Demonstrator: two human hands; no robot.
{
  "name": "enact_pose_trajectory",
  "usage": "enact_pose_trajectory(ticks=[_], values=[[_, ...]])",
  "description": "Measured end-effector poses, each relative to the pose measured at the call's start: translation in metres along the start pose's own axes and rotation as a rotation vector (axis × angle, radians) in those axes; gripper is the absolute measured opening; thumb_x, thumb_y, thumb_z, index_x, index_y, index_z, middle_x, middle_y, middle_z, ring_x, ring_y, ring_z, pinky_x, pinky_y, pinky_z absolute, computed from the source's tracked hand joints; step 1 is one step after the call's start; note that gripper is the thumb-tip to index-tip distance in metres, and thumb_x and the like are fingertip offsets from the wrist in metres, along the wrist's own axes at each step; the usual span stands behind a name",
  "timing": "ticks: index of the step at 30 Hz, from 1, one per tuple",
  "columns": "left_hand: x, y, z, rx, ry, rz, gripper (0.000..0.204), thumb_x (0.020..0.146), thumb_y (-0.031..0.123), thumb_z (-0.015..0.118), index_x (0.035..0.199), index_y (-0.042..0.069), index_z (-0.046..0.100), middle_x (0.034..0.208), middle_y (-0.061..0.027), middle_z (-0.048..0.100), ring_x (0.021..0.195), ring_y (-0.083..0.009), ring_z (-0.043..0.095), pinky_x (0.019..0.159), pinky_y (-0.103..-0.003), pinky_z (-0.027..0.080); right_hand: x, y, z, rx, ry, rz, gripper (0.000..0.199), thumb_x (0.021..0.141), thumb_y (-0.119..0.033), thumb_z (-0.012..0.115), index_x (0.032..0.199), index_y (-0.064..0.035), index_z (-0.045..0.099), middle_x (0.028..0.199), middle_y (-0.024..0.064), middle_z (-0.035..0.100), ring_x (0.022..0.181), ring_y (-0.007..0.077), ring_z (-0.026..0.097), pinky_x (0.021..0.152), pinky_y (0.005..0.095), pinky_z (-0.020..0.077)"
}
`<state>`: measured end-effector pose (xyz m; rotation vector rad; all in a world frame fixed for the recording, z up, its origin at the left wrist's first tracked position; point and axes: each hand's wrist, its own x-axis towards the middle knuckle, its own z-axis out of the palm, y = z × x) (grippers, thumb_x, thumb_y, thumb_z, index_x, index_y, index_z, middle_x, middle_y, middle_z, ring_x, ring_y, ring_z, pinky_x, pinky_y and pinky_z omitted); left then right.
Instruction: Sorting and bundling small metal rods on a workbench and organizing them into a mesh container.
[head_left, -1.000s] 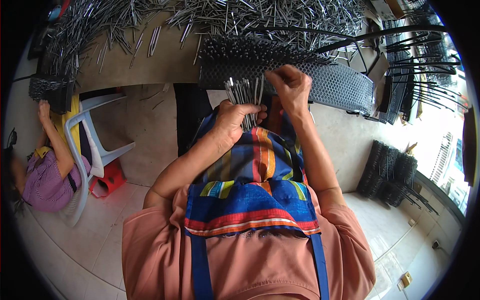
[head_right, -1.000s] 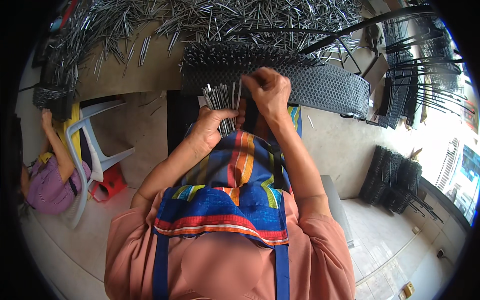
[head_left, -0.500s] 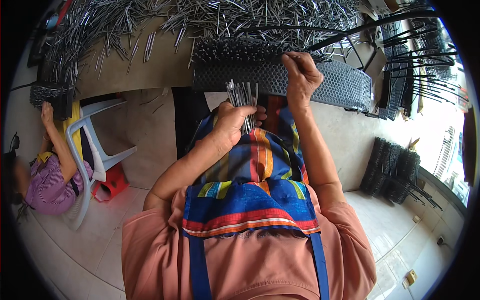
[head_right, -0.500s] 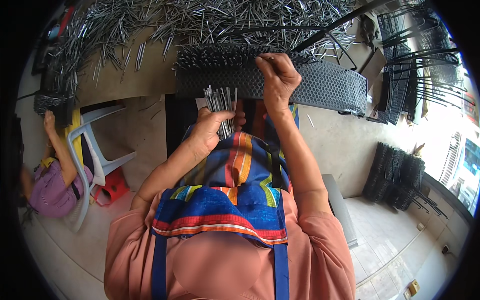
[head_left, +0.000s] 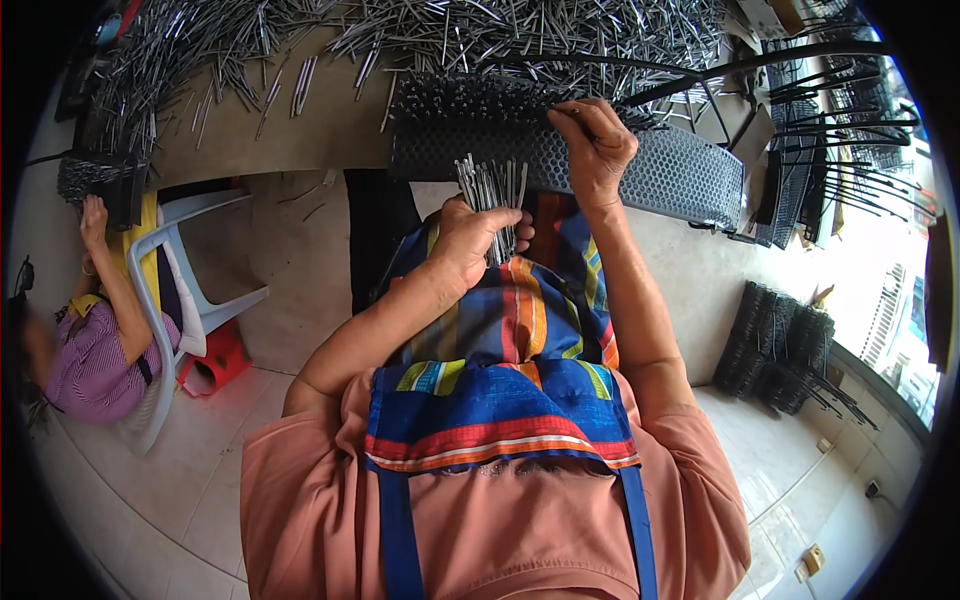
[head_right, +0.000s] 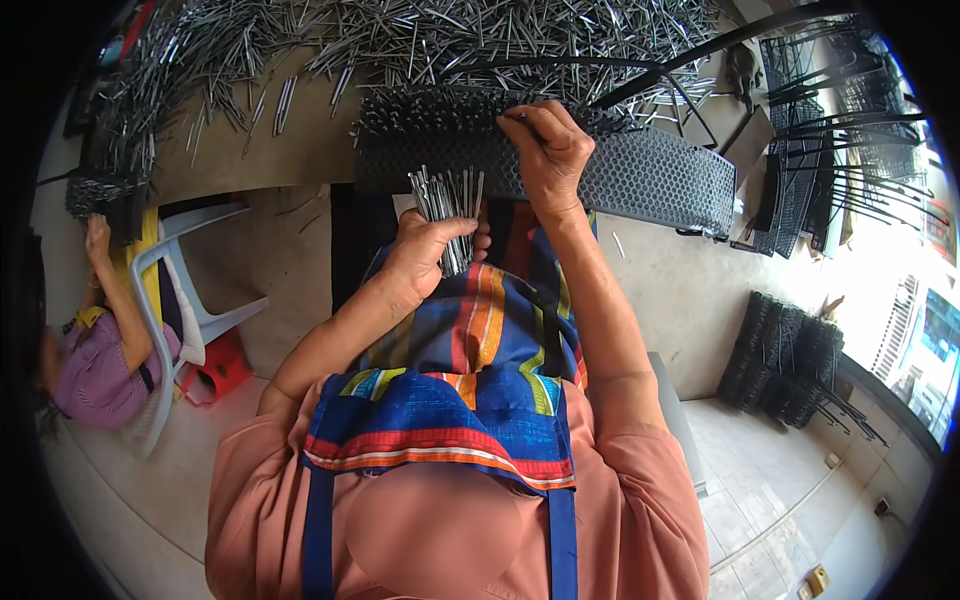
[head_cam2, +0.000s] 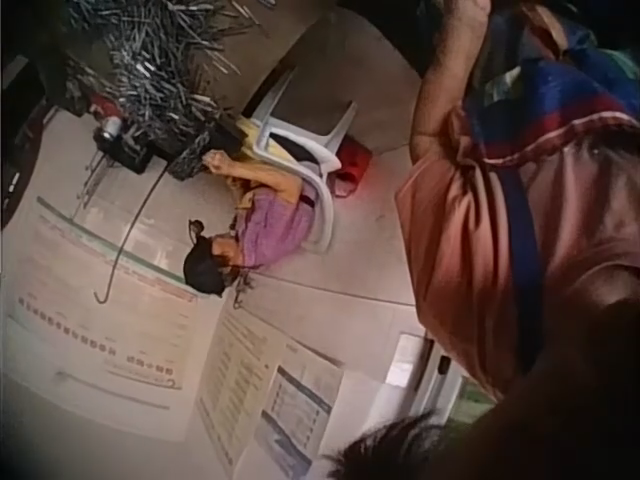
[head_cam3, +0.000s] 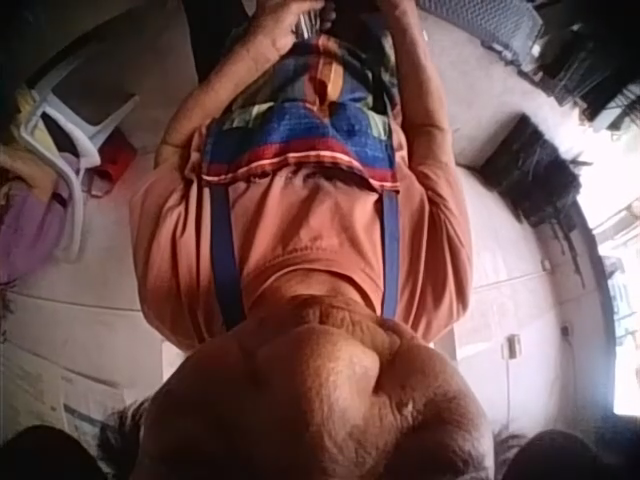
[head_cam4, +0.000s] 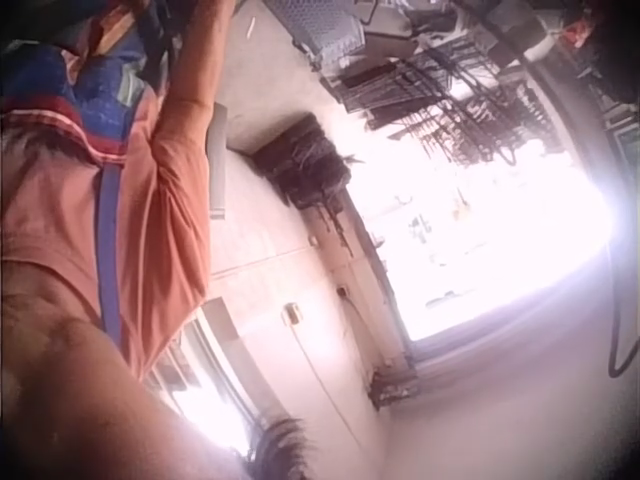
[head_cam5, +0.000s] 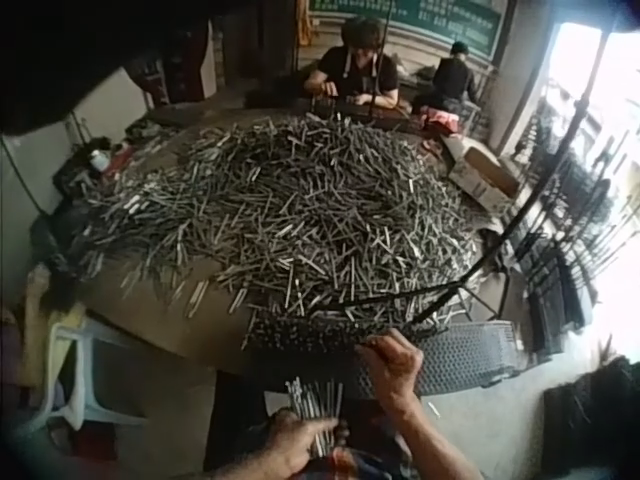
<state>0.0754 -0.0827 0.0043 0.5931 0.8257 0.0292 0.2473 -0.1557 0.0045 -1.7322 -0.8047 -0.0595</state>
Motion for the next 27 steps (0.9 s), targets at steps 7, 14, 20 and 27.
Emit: enact_pose_trajectory(ticks=[7,14,20,27], values=[[0.004,-0.001,-0.004,-0.017,0.003,0.03,0.007,0.081,-0.005,0.063,0.088,-0.004,0.066,0.08,-0.015,0.069,0.063,-0.0223,0.068,0.055,-0.034,0.058,-0.005,0.0,0.007,-0.182,-0.019,-0.017,0.014,0.074,0.006,0.074,0.086,0.0005,0.073,0.078,0.0048,0.066,0.067,0.0081,0.059,0.06,0.0207,0.0454],[0.006,-0.002,-0.004,-0.016,-0.011,0.026,0.009,0.08,-0.007,0.063,0.088,-0.005,0.066,0.08,-0.016,0.07,0.066,-0.0238,0.07,0.056,-0.034,0.058,-0.009,0.0,0.005,-0.361,-0.066,0.033,0.01,0.076,0.0,0.075,0.086,-0.0017,0.074,0.074,0.0039,0.066,0.063,0.0107,0.061,0.058,0.0221,0.0456],[0.002,0.007,-0.002,-0.042,-0.093,0.053,0.018,0.078,-0.011,0.062,0.094,-0.003,0.066,0.083,-0.016,0.071,0.066,-0.0245,0.07,0.057,-0.034,0.058,-0.023,-0.036,-0.014,0.159,-0.472,0.798,0.008,0.077,-0.004,0.075,0.082,0.0011,0.072,0.07,0.0019,0.065,0.063,0.0082,0.059,0.055,0.0242,0.0447],[0.002,-0.006,-0.006,0.113,-0.182,0.066,0.025,0.076,-0.011,0.06,0.098,-0.001,0.066,0.088,-0.0123,0.071,0.073,-0.0229,0.071,0.059,-0.034,0.059,-0.058,-0.021,-0.026,0.407,-0.401,0.933,0.014,0.082,-0.006,0.071,0.07,-0.0045,0.064,0.058,-0.0021,0.057,0.049,0.0033,0.044,0.046,0.0218,0.0313]])
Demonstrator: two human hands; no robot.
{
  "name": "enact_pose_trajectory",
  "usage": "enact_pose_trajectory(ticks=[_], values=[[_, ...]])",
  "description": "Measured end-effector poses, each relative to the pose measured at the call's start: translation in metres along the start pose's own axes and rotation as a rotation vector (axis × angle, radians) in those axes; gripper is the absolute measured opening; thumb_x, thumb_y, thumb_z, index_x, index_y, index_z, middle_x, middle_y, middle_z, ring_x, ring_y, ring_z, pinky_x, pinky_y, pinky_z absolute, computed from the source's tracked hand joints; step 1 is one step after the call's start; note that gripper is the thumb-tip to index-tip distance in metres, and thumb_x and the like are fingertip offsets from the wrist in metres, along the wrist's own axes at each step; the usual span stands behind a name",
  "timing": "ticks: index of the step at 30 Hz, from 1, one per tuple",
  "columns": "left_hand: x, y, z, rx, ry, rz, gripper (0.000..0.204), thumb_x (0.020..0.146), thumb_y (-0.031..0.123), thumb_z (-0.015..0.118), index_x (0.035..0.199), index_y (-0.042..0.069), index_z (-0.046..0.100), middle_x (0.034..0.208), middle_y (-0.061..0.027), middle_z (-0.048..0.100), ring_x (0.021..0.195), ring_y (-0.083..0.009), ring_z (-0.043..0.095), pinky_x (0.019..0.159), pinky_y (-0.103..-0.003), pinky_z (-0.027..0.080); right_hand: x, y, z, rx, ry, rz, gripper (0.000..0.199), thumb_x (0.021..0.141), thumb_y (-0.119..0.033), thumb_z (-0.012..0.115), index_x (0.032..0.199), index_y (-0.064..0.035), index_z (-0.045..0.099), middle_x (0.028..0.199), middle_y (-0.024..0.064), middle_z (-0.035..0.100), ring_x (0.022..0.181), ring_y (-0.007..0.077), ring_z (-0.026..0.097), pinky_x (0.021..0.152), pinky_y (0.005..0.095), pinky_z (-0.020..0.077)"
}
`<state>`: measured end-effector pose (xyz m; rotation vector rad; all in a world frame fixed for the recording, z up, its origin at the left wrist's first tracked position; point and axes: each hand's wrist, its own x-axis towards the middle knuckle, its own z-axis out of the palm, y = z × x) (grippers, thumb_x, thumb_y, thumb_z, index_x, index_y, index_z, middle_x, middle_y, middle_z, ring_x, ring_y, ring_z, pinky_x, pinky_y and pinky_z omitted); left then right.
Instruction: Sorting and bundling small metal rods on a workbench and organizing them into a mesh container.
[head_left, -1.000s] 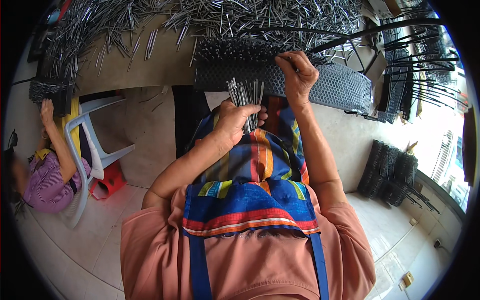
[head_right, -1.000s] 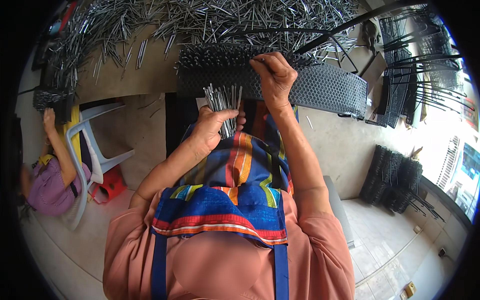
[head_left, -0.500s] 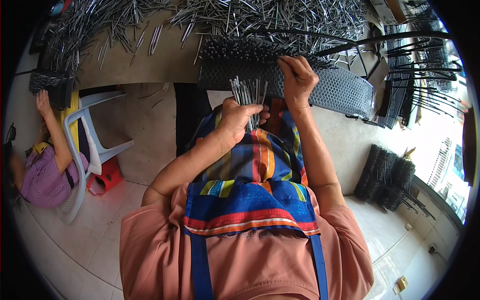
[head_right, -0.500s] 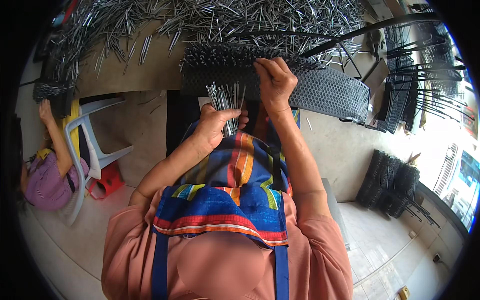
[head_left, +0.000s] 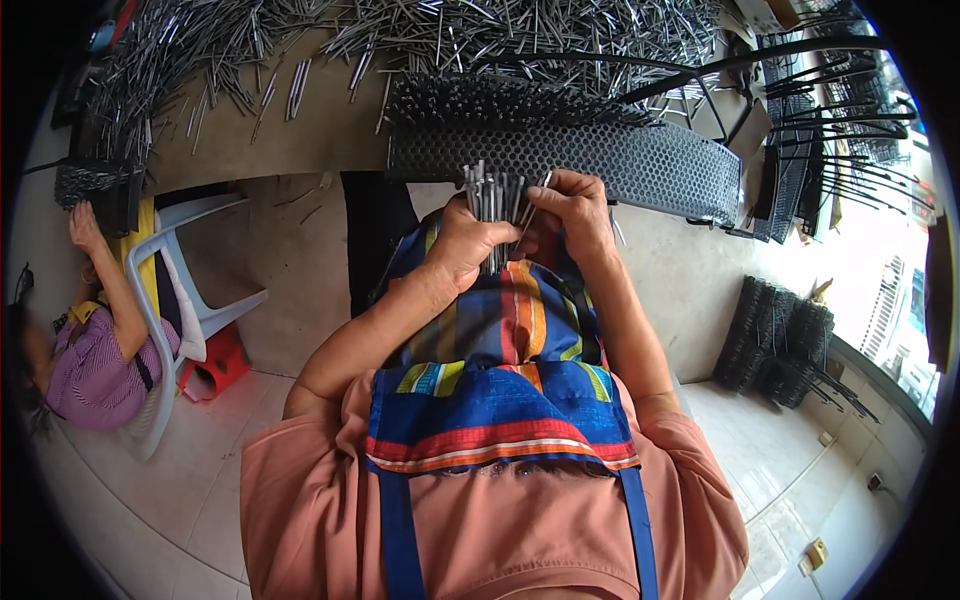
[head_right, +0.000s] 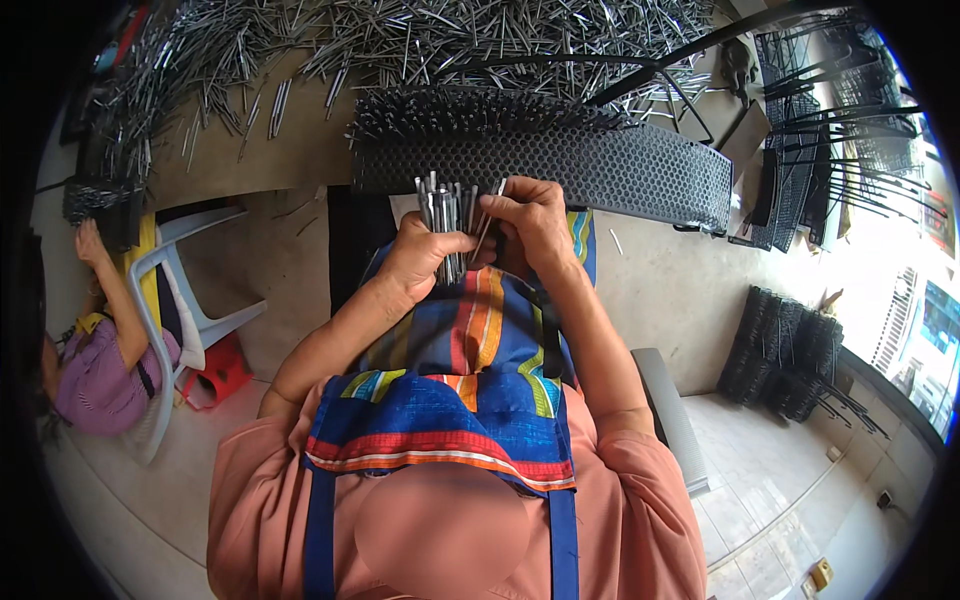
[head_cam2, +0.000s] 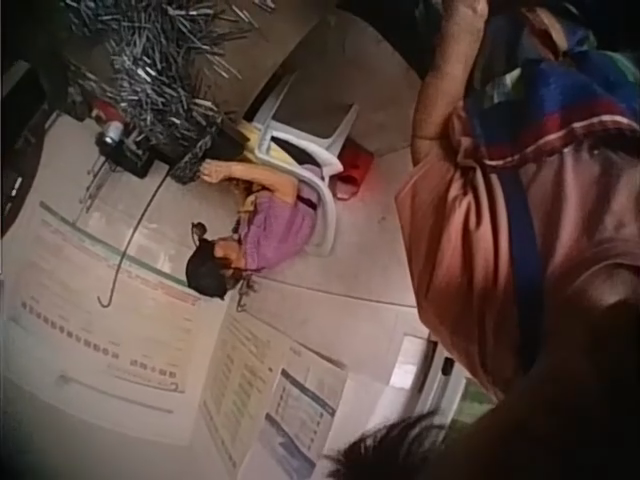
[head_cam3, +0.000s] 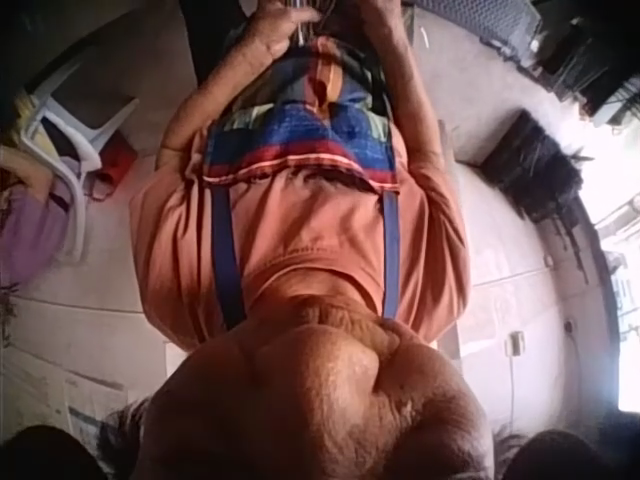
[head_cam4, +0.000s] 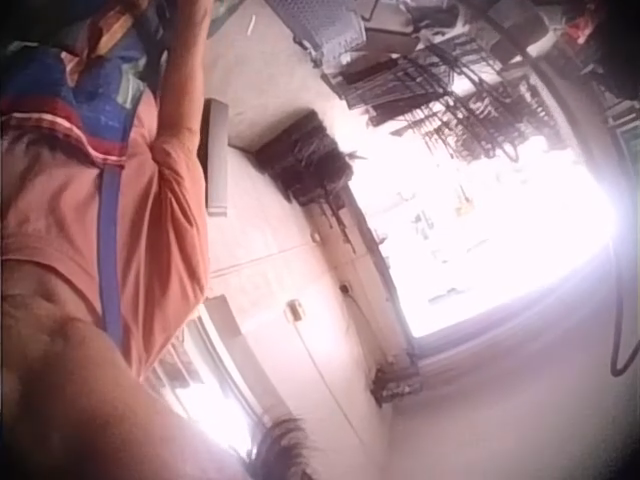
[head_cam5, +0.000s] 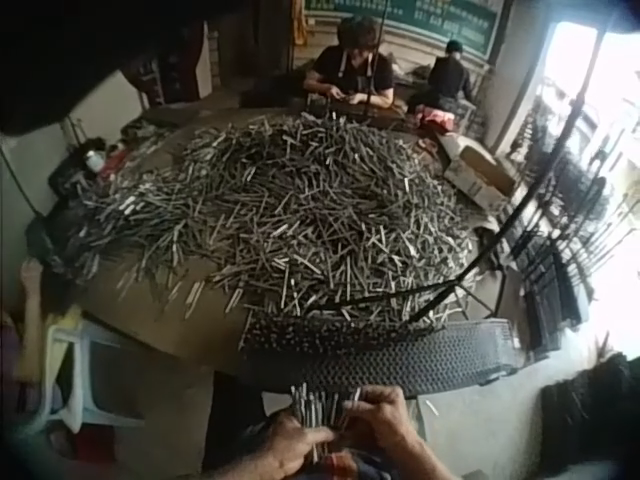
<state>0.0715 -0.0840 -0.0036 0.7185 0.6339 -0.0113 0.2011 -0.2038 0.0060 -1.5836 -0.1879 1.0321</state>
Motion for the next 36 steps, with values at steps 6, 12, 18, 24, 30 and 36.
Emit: enact_pose_trajectory(ticks=[6,12,18,24,30,36], values=[[0.002,-0.001,-0.009,-0.082,0.179,-0.21,0.018,0.085,0.002,0.065,0.103,0.002,0.066,0.091,-0.0144,0.071,0.078,-0.0239,0.071,0.062,-0.036,0.06,0.017,-0.02,-0.007,0.1,0.526,-0.588,0.004,0.084,-0.002,0.07,0.08,-0.0013,0.07,0.065,-0.0022,0.058,0.054,0.0034,0.046,0.049,0.0196,0.0343],[-0.004,0.004,0.008,-0.061,0.135,-0.148,0.016,0.082,-0.004,0.063,0.098,-0.005,0.065,0.088,-0.0183,0.071,0.073,-0.0263,0.071,0.06,-0.036,0.06,0.046,-0.017,-0.016,-0.216,0.593,-0.858,0.009,0.079,0.008,0.07,0.086,0.0026,0.072,0.082,0.0019,0.065,0.07,0.0062,0.057,0.063,0.0186,0.0455],[0.002,0.001,0.005,-0.078,0.182,-0.205,0.015,0.081,-0.004,0.063,0.095,-0.008,0.065,0.088,-0.0204,0.071,0.074,-0.0273,0.072,0.061,-0.036,0.06,0.049,-0.008,-0.007,-0.363,0.545,-0.837,0.01,0.077,0.007,0.072,0.086,0.0017,0.072,0.08,0.0017,0.066,0.07,0.0057,0.059,0.062,0.0189,0.0454],[0.006,-0.004,-0.001,-0.073,0.186,-0.19,0.017,0.081,-0.005,0.061,0.097,-0.008,0.066,0.088,-0.0196,0.071,0.071,-0.0264,0.07,0.061,-0.036,0.059,0.047,-0.018,-0.003,-0.499,0.611,-0.843,0.012,0.075,0.003,0.074,0.087,-0.0007,0.073,0.074,0.0026,0.064,0.065,0.0062,0.059,0.057,0.0209,0.0444],[0.004,-0.002,0.004,-0.138,0.167,-0.177,0.015,0.08,-0.006,0.061,0.094,-0.003,0.064,0.083,-0.0171,0.071,0.066,-0.0246,0.069,0.056,-0.034,0.056,0.049,-0.035,-0.008,-0.79,0.477,-0.763,0.013,0.08,-0.006,0.073,0.092,-0.0034,0.073,0.076,0.0081,0.067,0.064,0.0168,0.065,0.06,0.0271,0.0486],[0.005,-0.001,0.004,-0.16,0.168,-0.176,0.015,0.08,-0.004,0.062,0.095,-0.004,0.064,0.084,-0.017,0.071,0.068,-0.0242,0.07,0.057,-0.034,0.056,0.047,-0.03,-0.012,-0.858,0.558,-0.728,0.023,0.085,-0.011,0.068,0.108,-0.0092,0.071,0.094,0.0135,0.071,0.079,0.0287,0.07,0.068,0.0338,0.0528]])
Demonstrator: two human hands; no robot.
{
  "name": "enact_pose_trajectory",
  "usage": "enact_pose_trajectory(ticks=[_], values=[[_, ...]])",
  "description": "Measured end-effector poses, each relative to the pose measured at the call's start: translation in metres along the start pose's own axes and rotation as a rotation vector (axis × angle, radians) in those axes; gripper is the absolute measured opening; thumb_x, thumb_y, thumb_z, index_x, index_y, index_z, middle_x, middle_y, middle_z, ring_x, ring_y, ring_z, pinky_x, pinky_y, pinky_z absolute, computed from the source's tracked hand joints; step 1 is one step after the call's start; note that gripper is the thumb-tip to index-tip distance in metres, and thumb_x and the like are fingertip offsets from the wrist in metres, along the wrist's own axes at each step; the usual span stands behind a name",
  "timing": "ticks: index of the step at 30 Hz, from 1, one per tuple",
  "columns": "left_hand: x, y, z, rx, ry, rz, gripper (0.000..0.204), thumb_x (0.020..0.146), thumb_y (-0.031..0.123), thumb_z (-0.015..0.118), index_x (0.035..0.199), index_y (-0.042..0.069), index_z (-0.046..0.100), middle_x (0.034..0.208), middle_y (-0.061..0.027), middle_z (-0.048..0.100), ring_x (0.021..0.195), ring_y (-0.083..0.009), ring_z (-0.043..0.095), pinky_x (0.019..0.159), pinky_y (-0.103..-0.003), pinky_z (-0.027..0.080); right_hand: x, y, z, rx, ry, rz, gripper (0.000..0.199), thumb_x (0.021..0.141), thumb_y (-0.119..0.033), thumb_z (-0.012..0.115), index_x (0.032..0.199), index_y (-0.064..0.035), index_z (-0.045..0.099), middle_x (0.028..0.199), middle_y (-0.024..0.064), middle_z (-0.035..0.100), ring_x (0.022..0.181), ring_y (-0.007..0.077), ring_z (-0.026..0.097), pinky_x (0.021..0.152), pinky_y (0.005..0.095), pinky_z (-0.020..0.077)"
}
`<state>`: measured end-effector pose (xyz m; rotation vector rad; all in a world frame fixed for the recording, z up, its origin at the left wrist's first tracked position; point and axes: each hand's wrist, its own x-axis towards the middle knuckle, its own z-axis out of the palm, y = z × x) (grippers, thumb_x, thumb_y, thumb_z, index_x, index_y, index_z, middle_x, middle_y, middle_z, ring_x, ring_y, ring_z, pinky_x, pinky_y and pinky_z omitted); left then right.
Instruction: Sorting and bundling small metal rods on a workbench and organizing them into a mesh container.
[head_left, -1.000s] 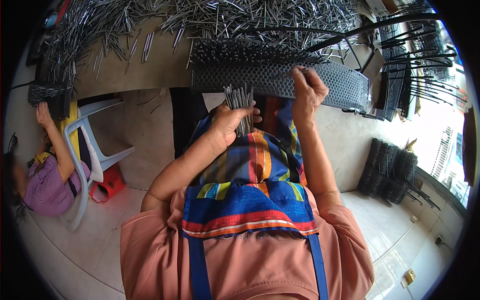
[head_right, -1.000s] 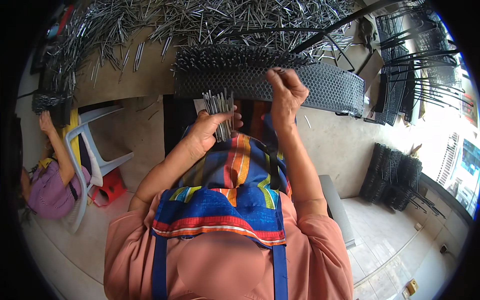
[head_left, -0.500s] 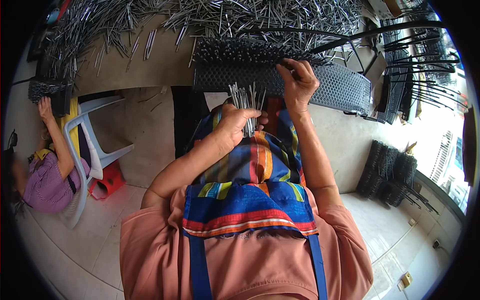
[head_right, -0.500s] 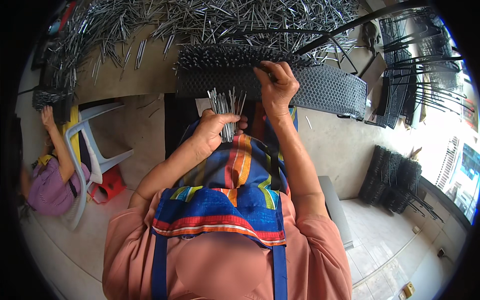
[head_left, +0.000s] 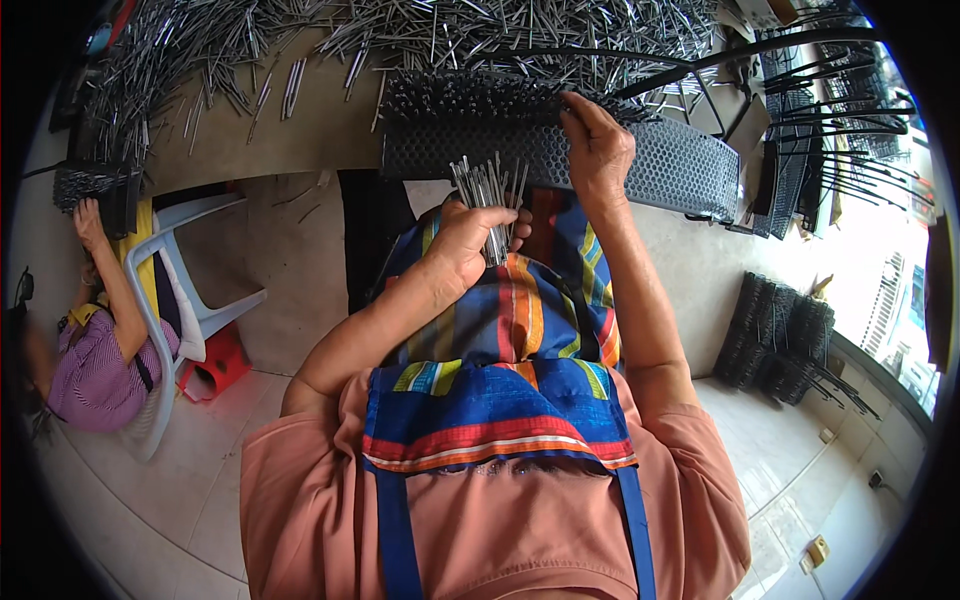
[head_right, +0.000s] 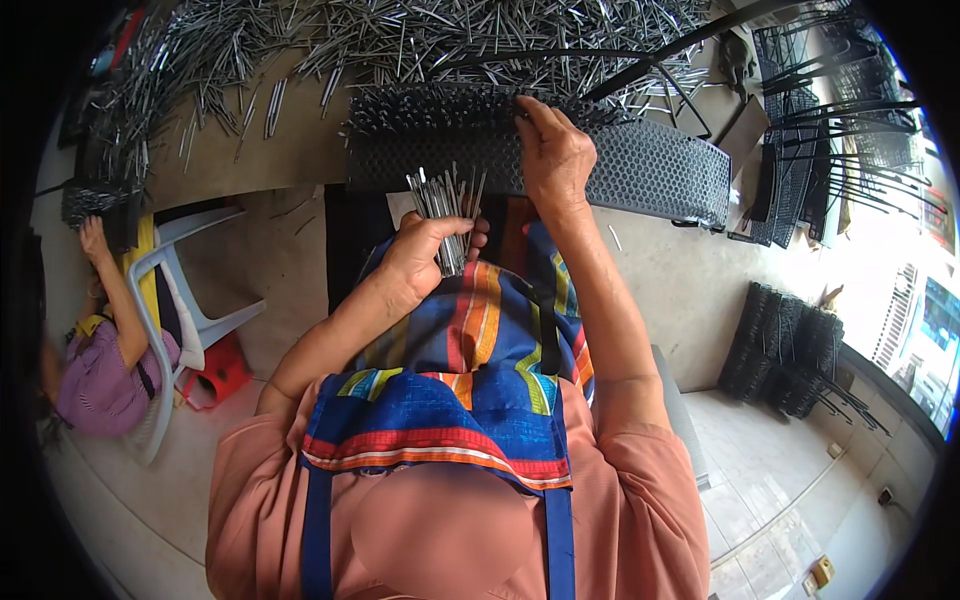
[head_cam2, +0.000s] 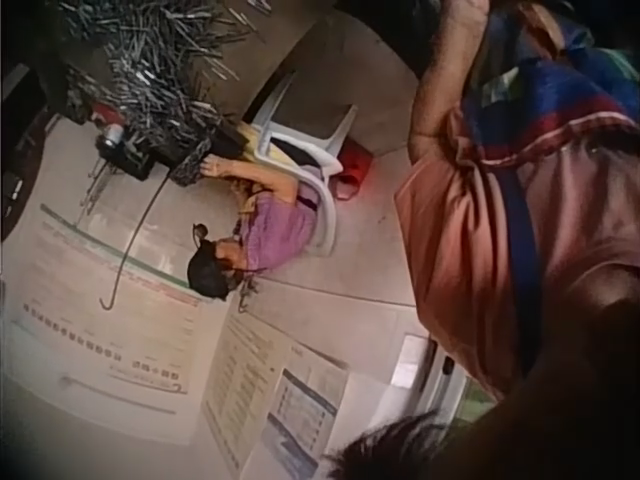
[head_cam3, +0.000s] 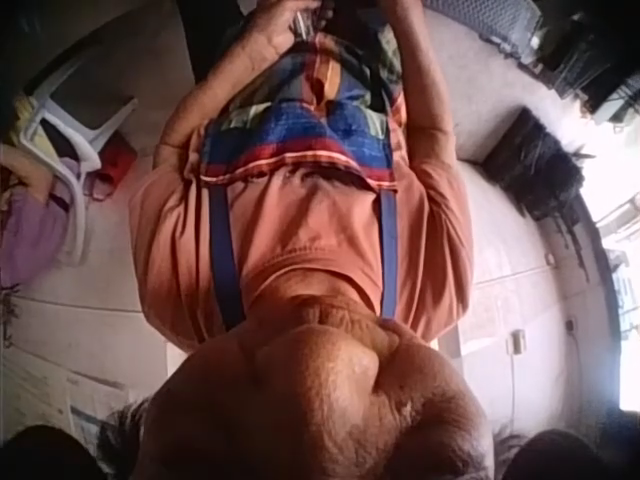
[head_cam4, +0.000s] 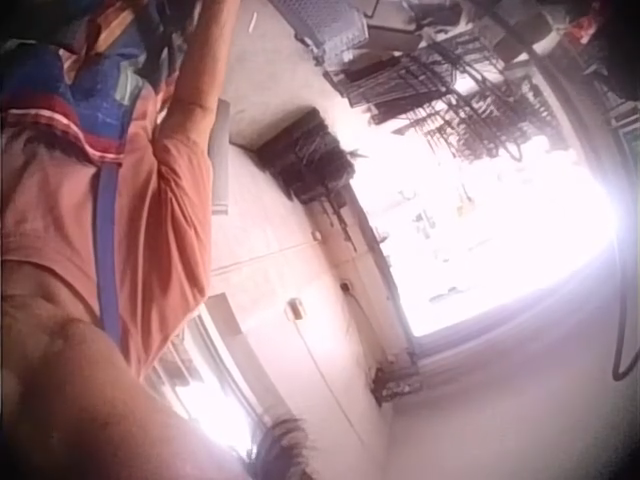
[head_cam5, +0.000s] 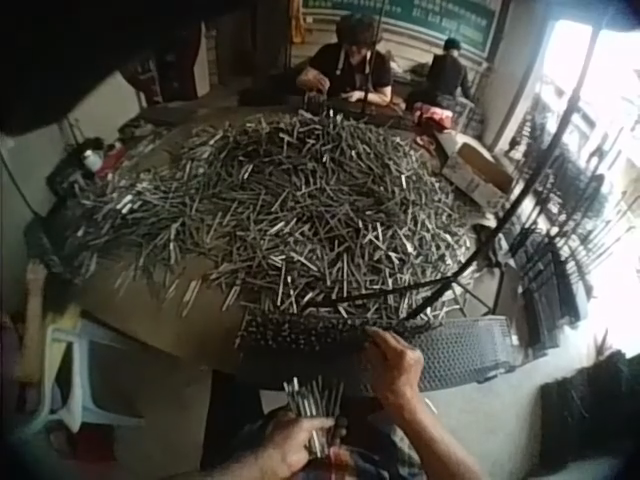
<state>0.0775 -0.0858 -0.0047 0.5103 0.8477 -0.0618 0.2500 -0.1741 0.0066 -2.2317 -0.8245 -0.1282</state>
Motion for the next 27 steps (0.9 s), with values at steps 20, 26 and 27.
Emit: enact_pose_trajectory(ticks=[20,26,27], values=[[0.002,0.0,0.008,0.005,0.038,-0.003,0.016,0.085,-0.001,0.061,0.1,0.001,0.065,0.086,-0.0133,0.071,0.072,-0.022,0.07,0.059,-0.036,0.058,-0.037,0.002,-0.02,0.904,-0.416,0.732,0.009,0.083,-0.011,0.072,0.08,-0.0036,0.068,0.061,-0.0018,0.058,0.053,0.001,0.044,0.046,0.0198,0.0317],[0.002,-0.005,0.004,0.094,0.071,0.053,0.015,0.086,0.003,0.06,0.1,0.001,0.064,0.084,-0.0151,0.07,0.07,-0.0233,0.07,0.056,-0.035,0.056,-0.01,0.012,-0.018,0.688,0.329,0.171,0.006,0.081,0.004,0.07,0.085,-0.0003,0.071,0.072,-0.0033,0.06,0.063,0.0024,0.051,0.056,0.0172,0.0373],[0.001,-0.004,0.006,0.101,0.055,0.062,0.015,0.086,0.003,0.06,0.1,0.001,0.064,0.084,-0.0153,0.07,0.069,-0.0232,0.07,0.056,-0.034,0.056,-0.007,0.017,-0.015,0.671,0.32,0.137,0.01,0.079,0.007,0.071,0.086,-0.0004,0.072,0.075,-0.0032,0.061,0.07,0.0022,0.052,0.062,0.0165,0.0399]])
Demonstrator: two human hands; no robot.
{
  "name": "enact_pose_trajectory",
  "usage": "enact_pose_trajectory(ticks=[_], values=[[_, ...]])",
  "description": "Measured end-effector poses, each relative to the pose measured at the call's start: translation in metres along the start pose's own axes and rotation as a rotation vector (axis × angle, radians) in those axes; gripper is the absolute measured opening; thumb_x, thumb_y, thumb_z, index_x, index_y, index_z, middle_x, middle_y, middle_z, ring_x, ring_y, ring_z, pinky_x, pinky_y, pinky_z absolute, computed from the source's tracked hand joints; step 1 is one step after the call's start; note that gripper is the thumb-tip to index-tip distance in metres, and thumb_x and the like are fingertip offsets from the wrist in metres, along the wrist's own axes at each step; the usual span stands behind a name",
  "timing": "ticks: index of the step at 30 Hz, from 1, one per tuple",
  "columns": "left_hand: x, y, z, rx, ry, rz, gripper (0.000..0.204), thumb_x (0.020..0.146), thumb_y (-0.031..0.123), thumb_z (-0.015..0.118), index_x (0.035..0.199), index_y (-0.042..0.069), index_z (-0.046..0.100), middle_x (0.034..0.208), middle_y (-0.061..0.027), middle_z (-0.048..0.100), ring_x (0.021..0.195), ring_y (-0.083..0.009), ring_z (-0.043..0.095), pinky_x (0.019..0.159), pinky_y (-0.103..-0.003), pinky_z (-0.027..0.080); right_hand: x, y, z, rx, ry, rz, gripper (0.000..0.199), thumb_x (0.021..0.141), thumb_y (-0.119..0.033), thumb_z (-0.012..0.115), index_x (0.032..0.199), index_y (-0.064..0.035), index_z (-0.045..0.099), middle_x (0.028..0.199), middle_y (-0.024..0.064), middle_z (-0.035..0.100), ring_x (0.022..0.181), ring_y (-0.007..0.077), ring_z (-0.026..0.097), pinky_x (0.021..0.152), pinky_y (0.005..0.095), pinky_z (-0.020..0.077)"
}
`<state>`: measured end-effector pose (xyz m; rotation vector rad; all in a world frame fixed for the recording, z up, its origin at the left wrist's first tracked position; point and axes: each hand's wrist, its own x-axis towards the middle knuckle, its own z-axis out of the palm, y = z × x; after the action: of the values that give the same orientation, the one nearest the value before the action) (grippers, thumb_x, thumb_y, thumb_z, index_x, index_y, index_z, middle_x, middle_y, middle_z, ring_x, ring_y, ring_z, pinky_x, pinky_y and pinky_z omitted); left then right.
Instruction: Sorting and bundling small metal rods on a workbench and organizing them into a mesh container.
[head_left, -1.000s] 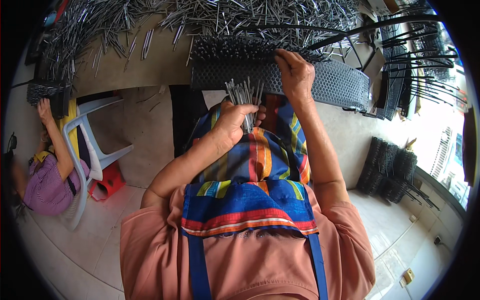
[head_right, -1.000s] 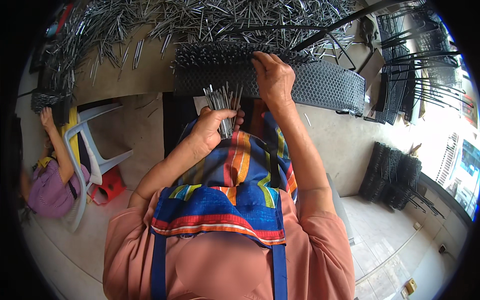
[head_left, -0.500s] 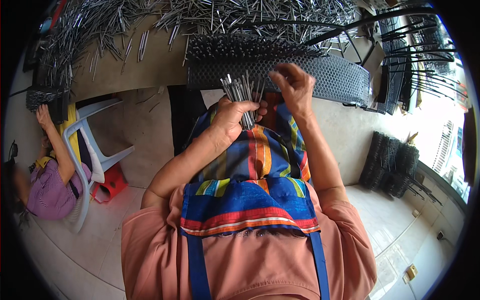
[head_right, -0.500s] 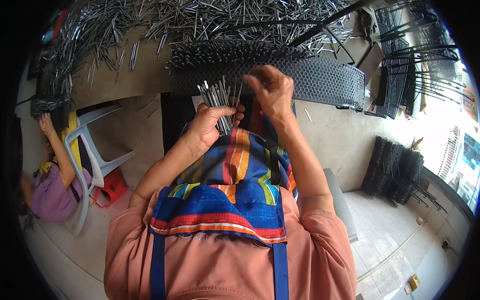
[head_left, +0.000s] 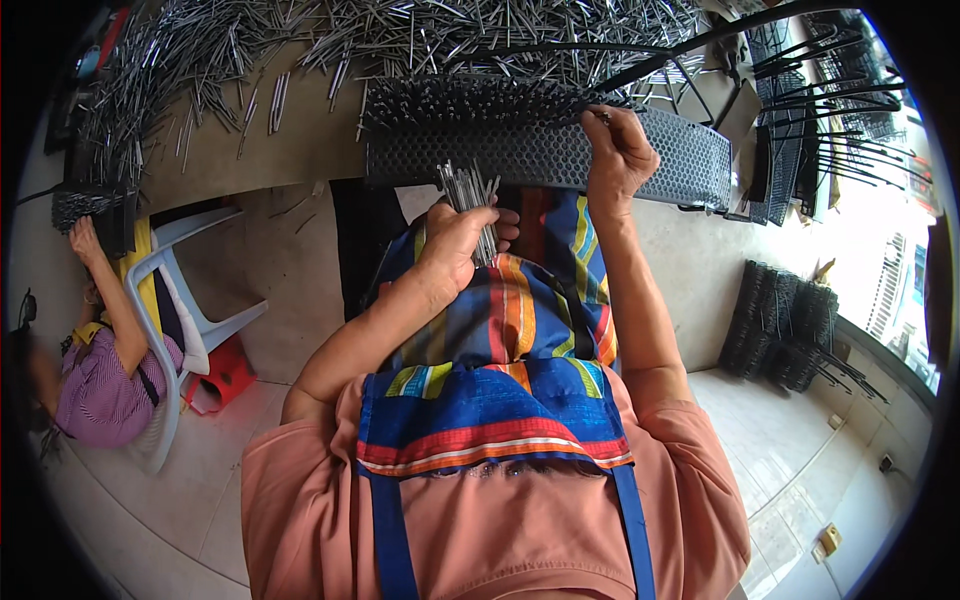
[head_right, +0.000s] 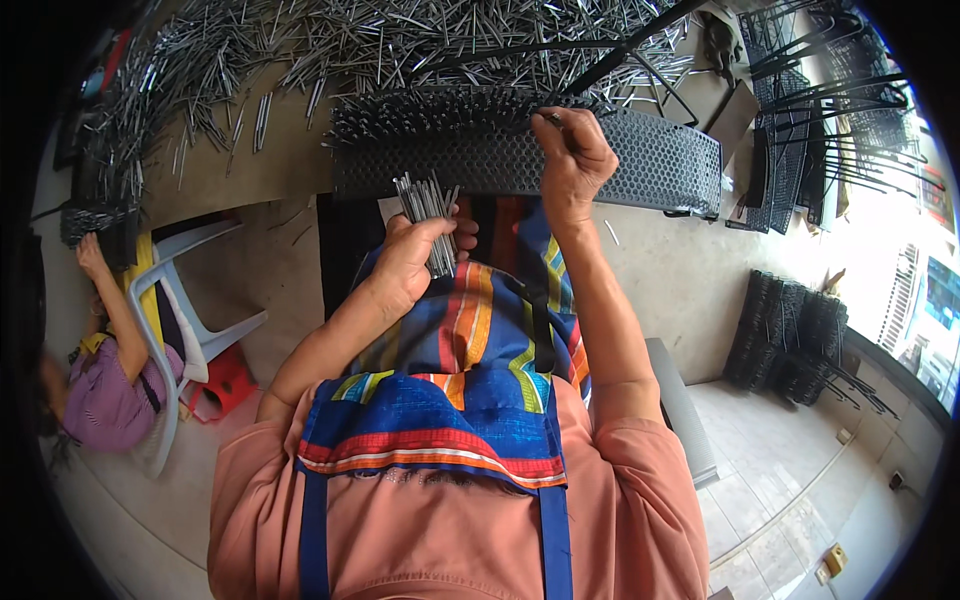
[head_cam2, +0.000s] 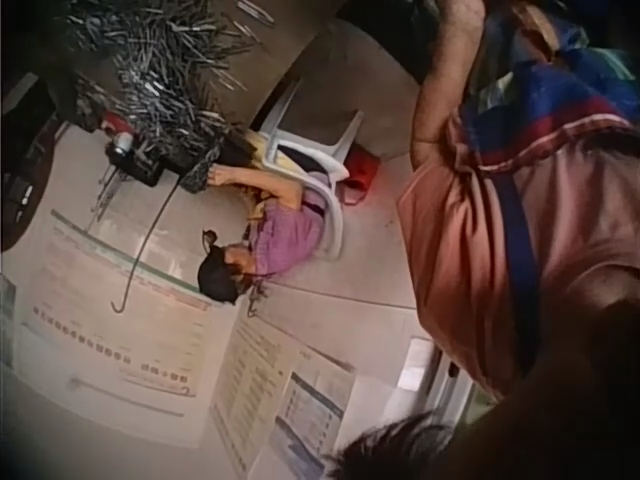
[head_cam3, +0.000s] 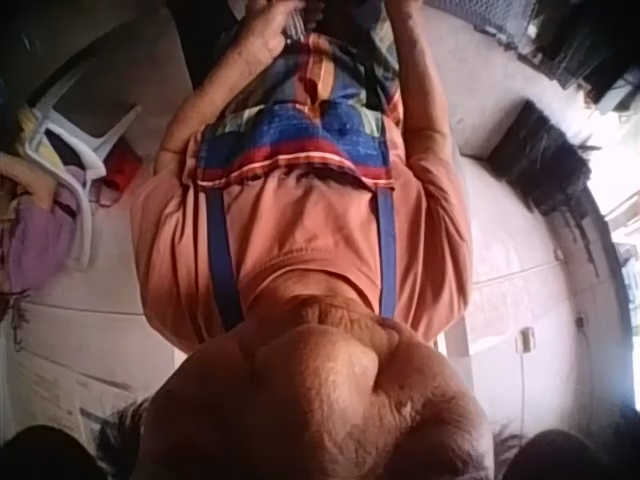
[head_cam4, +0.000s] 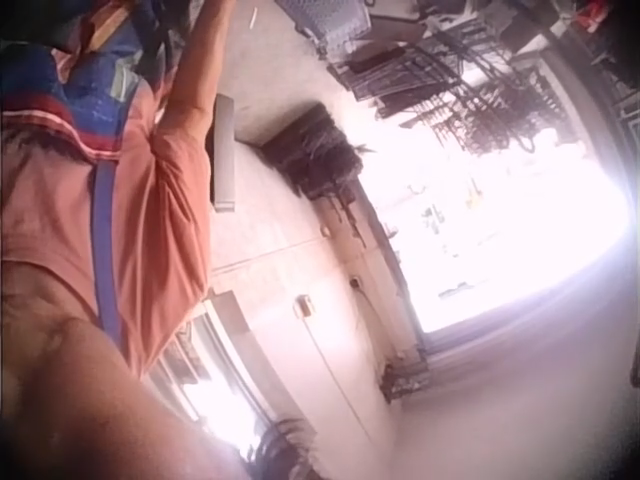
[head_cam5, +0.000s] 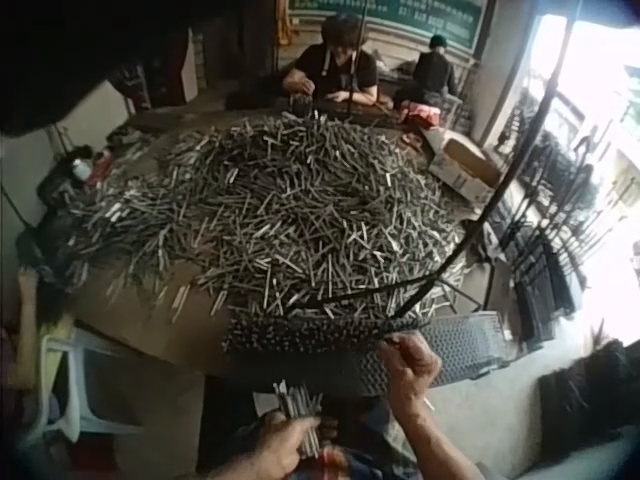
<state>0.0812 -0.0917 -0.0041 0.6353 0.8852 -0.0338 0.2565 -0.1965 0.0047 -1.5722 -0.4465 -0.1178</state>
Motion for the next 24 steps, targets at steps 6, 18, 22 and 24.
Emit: enact_pose_trajectory(ticks=[6,18,22,24], values=[[0.001,0.002,0.003,-0.029,0.064,-0.025,0.009,0.084,0.004,0.062,0.093,0.001,0.064,0.082,-0.0144,0.071,0.066,-0.0217,0.069,0.055,-0.033,0.055,-0.003,0.015,-0.001,-0.156,-0.054,0.003,0.01,0.077,0.007,0.072,0.085,-0.0003,0.072,0.076,-0.002,0.062,0.069,0.0025,0.052,0.062,0.0175,0.0411],[0.002,0.001,0.0,-0.05,0.019,-0.011,0.017,0.083,0.0,0.062,0.099,0.003,0.064,0.085,-0.0135,0.071,0.068,-0.023,0.069,0.058,-0.034,0.055,0.001,0.0,0.011,-0.508,-0.171,-0.162,0.011,0.075,-0.003,0.075,0.086,-0.0051,0.073,0.073,0.0033,0.063,0.06,0.0113,0.058,0.055,0.025,0.0435],[0.003,0.0,-0.001,-0.083,-0.002,0.004,0.019,0.082,-0.001,0.062,0.101,0.002,0.062,0.086,-0.0144,0.071,0.071,-0.0237,0.07,0.06,-0.035,0.056,0.007,-0.003,0.011,-0.751,-0.335,-0.333,0.014,0.077,-0.011,0.075,0.09,-0.0097,0.074,0.073,0.0052,0.062,0.062,0.0214,0.063,0.056,0.0308,0.0468],[0.001,0.001,0.0,-0.112,-0.016,0.003,0.018,0.082,-0.002,0.061,0.1,0.001,0.063,0.088,-0.0147,0.071,0.073,-0.0237,0.07,0.062,-0.035,0.056,0.002,-0.015,0.01,-0.779,-0.326,-0.3,0.016,0.076,-0.012,0.075,0.092,-0.0097,0.073,0.074,0.0059,0.062,0.062,0.0214,0.063,0.056,0.0307,0.047]])
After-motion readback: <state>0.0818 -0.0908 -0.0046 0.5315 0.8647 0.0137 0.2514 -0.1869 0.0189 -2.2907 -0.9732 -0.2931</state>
